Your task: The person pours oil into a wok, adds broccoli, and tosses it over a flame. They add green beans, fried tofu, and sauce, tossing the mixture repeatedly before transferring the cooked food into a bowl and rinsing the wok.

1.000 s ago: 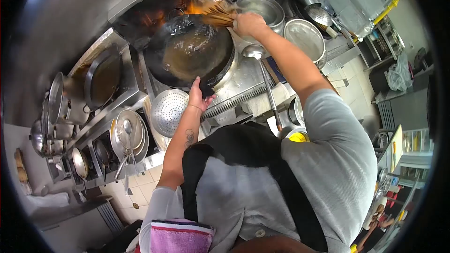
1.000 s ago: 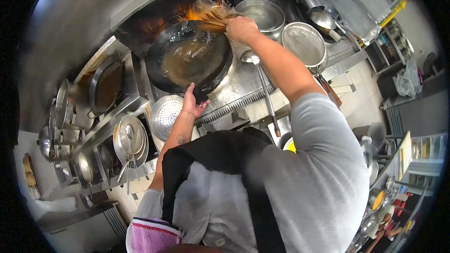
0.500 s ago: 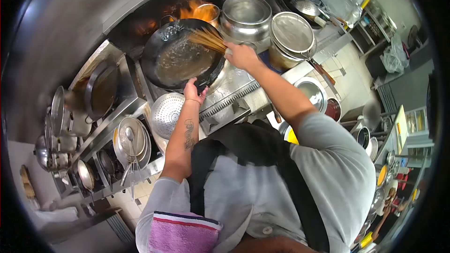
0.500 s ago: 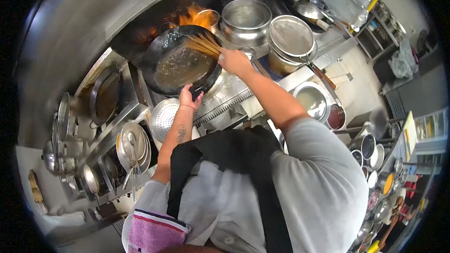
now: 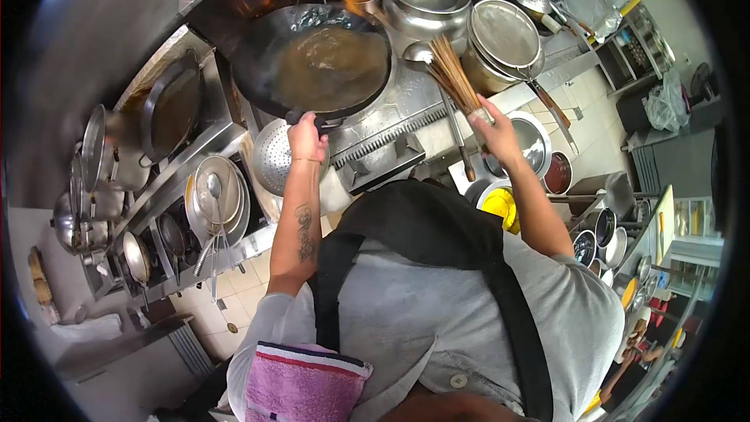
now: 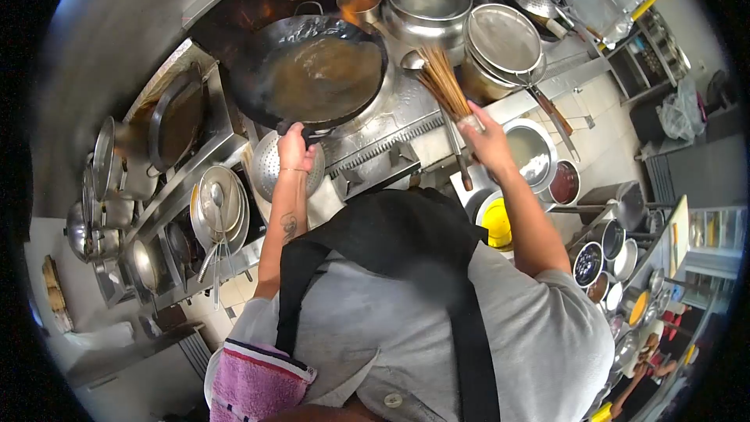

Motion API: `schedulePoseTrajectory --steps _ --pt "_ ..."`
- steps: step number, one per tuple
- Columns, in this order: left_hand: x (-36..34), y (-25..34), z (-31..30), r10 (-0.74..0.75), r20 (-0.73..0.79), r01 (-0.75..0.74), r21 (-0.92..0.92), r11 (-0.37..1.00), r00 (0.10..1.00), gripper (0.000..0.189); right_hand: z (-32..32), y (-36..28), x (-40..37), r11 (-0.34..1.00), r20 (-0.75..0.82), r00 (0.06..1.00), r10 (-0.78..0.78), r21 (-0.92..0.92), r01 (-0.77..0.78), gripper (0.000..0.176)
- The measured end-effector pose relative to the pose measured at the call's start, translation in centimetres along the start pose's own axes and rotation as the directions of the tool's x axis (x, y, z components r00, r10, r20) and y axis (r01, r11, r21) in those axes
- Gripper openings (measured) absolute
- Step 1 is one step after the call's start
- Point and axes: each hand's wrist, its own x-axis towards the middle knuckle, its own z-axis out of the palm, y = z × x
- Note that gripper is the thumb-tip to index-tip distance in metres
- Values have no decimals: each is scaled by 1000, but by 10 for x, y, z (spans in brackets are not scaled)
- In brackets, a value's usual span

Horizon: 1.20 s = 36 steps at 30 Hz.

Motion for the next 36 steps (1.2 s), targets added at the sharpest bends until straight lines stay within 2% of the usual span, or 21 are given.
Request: schedulePoseTrajectory --steps 2,5,6,8,9,13,15,17,19,21,22,24,27,28,29,30,31,32,33,34,36 --pt "-17 15 9 -38 -40 40 61 997 999 13 0 9 -17 999 -10 1000 11 51 -10 59" --pt "-32 17 16 74 -81 -66 98 993 994 9 7 21 -38 961 82 988 135 233 -150 58" --pt "-38 18 18 73 -66 -65 109 992 995 9 11 29 -41 961 71 990 121 242 -134 59" --pt "-48 21 24 108 -90 -92 163 982 990 7 13 40 -44 982 70 988 138 118 -145 64" --pt "-48 19 33 191 -127 -174 134 975 973 9 13 36 -49 976 103 980 171 121 -183 65" --pt "-51 28 47 188 -116 -144 308 940 975 14 22 48 -51 985 127 984 127 100 -140 63" --pt "-44 30 58 336 -114 -303 240 922 935 18 24 48 -50 979 142 980 141 127 -159 63" --pt "-38 32 61 368 -136 -317 294 902 920 19 27 48 -50 971 163 974 157 154 -183 63" --pt "-25 32 57 402 -155 -332 344 878 902 19 27 45 -43 984 118 989 92 143 -109 62" --pt "-2 22 42 590 -108 -504 411 759 800 22 19 31 -37 987 105 991 86 129 -99 62" --pt "10 18 33 586 -113 -498 415 761 802 22 16 26 -32 989 91 993 80 113 -90 62" --pt "27 12 18 800 -2 -689 507 517 599 16 14 32 -15 986 83 995 62 149 -74 62" --pt "-12 24 13 801 13 -638 613 466 598 22 18 42 24 997 38 999 13 82 -16 64" --pt "-23 25 12 814 23 -629 648 429 580 25 29 71 51 951 -101 947 -306 -72 300 66" --pt "-27 23 7 816 19 -637 637 435 577 30 36 88 65 790 -180 775 -605 -254 558 68" --pt "-28 17 2 812 10 -628 640 444 584 30 38 87 67 790 -168 779 -604 -255 557 68" --pt "-30 11 -5 841 25 -661 631 406 541 30 41 77 67 902 -68 915 -397 -214 375 69" --pt "-32 5 -12 868 41 -693 622 365 494 30 46 67 66 966 37 986 -162 -196 166 70" --pt "-34 0 -18 894 57 -724 611 320 444 30 44 24 52 982 125 988 95 -173 -73 70" --pt "-38 -3 -24 893 53 -721 612 325 447 30 54 27 56 981 129 987 96 -178 -73 70" --pt "-49 -14 -33 841 15 -641 654 401 541 33 71 50 68 981 133 983 129 -162 -106 68"
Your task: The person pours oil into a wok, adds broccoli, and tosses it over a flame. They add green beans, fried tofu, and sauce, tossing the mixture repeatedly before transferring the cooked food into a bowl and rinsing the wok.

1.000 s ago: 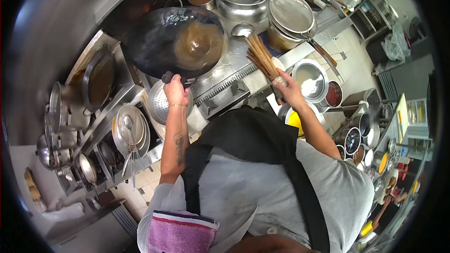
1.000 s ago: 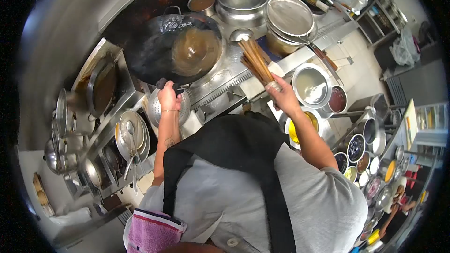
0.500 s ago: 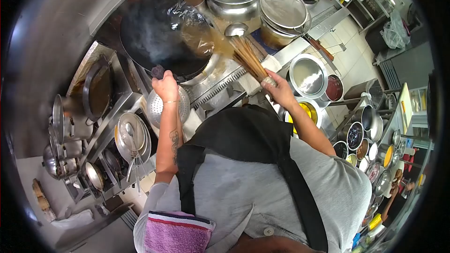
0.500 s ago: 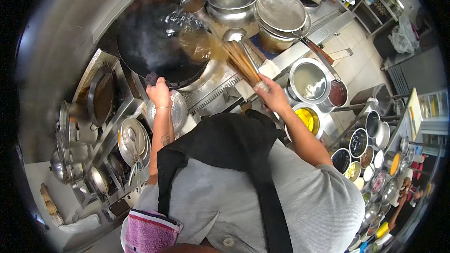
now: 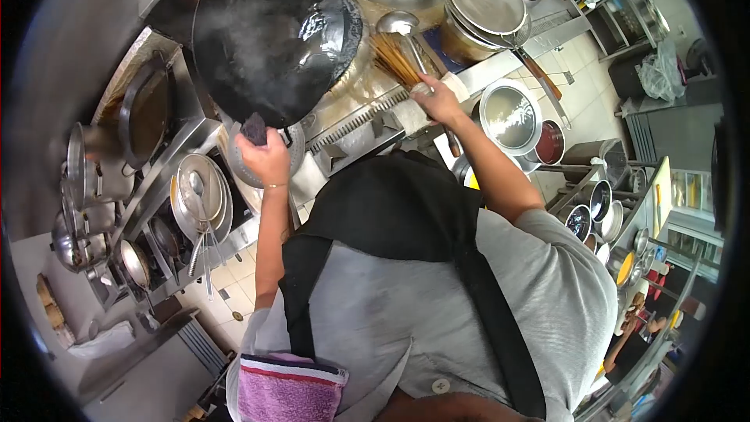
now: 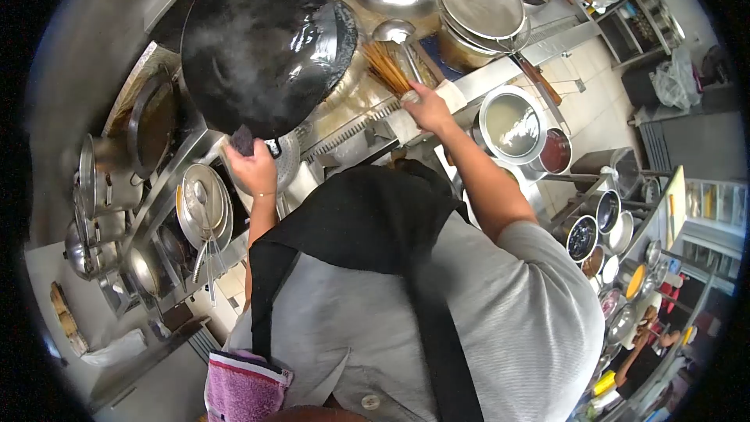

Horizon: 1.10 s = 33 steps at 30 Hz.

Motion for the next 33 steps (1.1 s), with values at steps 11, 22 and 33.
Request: schedulePoseTrajectory --steps 11,22,33 --pt "-6 -38 2 -180 59 187 -151 971 982 31 27 167 2 977 -117 989 92 -179 -113 51" --pt "25 -30 106 -658 569 865 -401 303 494 16 -22 83 8 991 -107 992 -72 -123 59 38" --pt "86 -120 178 -468 842 960 -199 194 269 46 -2 47 -136 955 -263 932 -249 91 281 37"
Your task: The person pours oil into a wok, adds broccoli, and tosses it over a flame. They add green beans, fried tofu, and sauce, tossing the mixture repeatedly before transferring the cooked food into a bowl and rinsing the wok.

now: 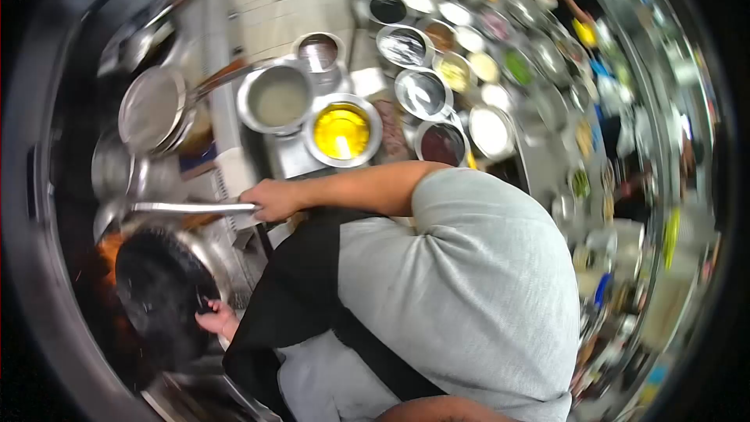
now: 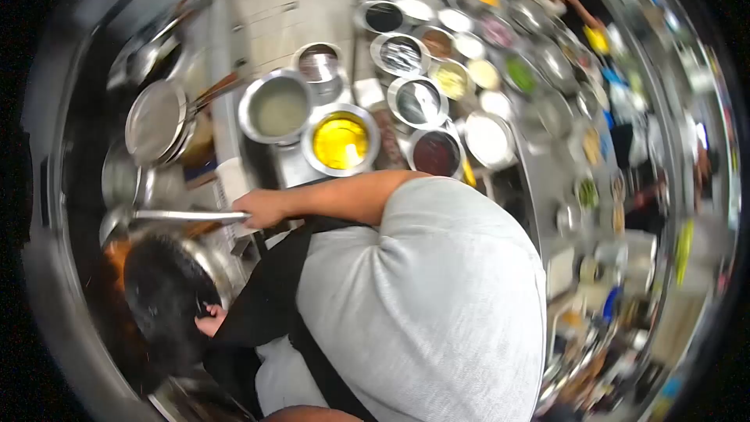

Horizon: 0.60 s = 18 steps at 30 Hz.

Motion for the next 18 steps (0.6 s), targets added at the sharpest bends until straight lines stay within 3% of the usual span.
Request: schedulePoseTrajectory --steps 2,3,4,5,6,7,9,11,12,13,15,16,17,18 --pt "56 12 -31 -172 57 176 -61 983 983 52 6 -22 -39 991 -91 995 -29 127 41 29" --pt "49 11 -24 -147 79 152 -62 986 986 53 17 -20 -54 997 -104 994 -39 68 46 28" --pt "31 9 -2 -118 -26 115 -88 989 993 50 20 -22 -74 996 -105 994 -6 85 15 28" --pt "24 7 4 -47 35 46 24 999 998 44 25 -25 -96 994 -108 994 30 110 -18 28" --pt "53 14 -2 -158 58 159 -15 987 986 39 30 -20 -115 985 -100 988 120 138 -106 30" --pt "77 17 -13 -147 88 142 54 988 985 37 31 -18 -141 981 -144 978 153 141 -132 30" --pt "50 11 -2 -13 173 -14 154 988 985 39 29 -14 -189 986 -234 958 168 39 -163 30" --pt "70 22 3 -214 74 202 136 970 974 44 33 9 -226 978 -243 947 208 37 -205 31" --pt "60 16 10 -50 68 40 142 989 996 55 35 9 -249 964 -309 915 260 35 -263 31" --pt "62 11 18 -55 71 45 143 989 996 55 38 12 -271 948 -364 880 305 33 -315 32" --pt "58 21 14 -292 46 285 128 950 955 69 35 11 -303 942 -458 827 326 85 -324 31" --pt "49 25 -7 -380 237 374 73 925 894 72 33 -4 -321 888 -488 742 459 227 -400 30" --pt "5 17 -6 -402 416 432 25 902 816 76 22 -16 -325 720 -361 624 693 370 -586 32" --pt "-27 6 1 -301 387 291 85 953 871 75 28 3 -326 864 -592 658 465 143 -482 38"
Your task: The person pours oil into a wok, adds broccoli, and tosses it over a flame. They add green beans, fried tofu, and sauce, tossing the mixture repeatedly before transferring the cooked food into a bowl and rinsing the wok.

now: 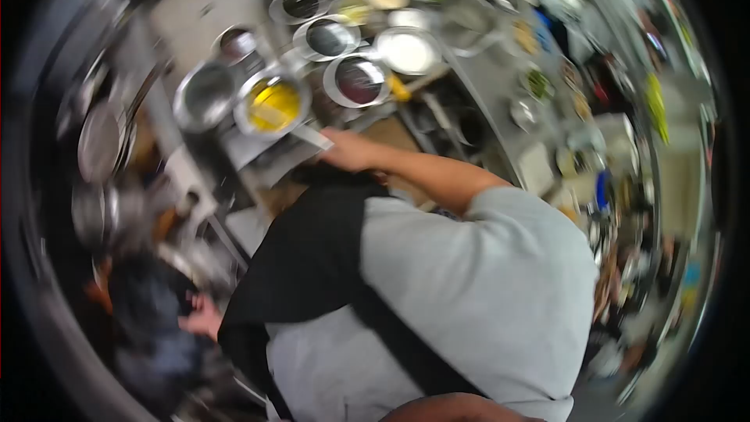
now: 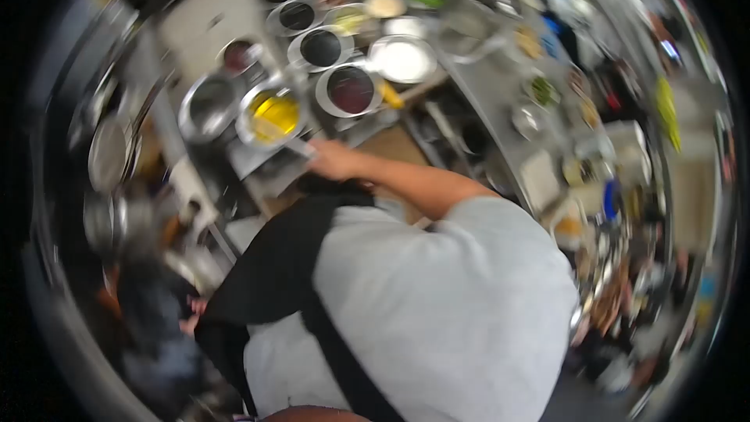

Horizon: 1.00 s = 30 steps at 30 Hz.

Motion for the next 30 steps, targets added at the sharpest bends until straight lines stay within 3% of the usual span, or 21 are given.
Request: schedulePoseTrajectory --steps 1,2,3,5,8,9,11,13,15,19,20,21,24,25,27,29,30 --pt "-29 -19 21 -9 -8 8 -71 997 1000 74 0 21 1 994 37 994 102 -51 -100 52" --pt "-48 -34 32 -24 -46 21 -59 998 999 75 -3 19 3 988 -21 995 99 -119 -101 68" --pt "-60 -47 30 5 -23 -4 43 999 1000 75 -12 9 8 981 30 989 142 -138 -137 76" --pt "-86 -78 45 161 -95 -134 245 960 982 69 -8 26 26 956 10 985 172 -244 -164 75" --pt "-107 -102 52 129 -166 -68 327 942 978 62 -6 42 44 926 44 950 309 -243 -290 70" --pt "-106 -105 49 136 -166 -77 324 943 977 62 -2 61 50 928 47 952 301 -243 -282 70" --pt "-107 -110 37 46 -228 38 348 937 973 61 22 123 58 923 -44 997 69 -377 -81 70" --pt "-106 -111 28 29 -230 52 342 938 973 61 21 114 55 908 -56 997 44 -414 -64 69" --pt "-102 -109 20 7 -199 64 346 936 980 60 16 98 52 933 45 964 262 -266 -241 71" --pt "-99 -107 22 13 -210 66 366 928 978 59 16 92 47 942 80 956 281 -214 -259 74" --pt "-99 -105 24 4 -218 76 357 931 976 58 17 92 45 917 136 913 384 59 -395 73" --pt "-98 -105 27 -11 -221 90 352 932 975 57 16 90 43 799 211 861 462 322 -508 73" --pt "-75 -104 21 43 -253 83 469 879 967 57 13 102 40 429 361 814 455 712 -556 80" --pt "-71 -103 24 26 -241 99 492 865 970 57 12 103 38 434 330 817 472 720 -541 79" --pt "-57 -108 29 16 -229 114 540 834 973 57 11 109 30 243 374 834 406 835 -493 80" --pt "-55 -116 35 29 -239 121 589 799 971 57 -1 78 29 325 334 790 515 776 -540 84" --pt "-56 -120 38 28 -244 127 596 793 969 57 -1 79 29 282 339 799 497 808 -518 85"
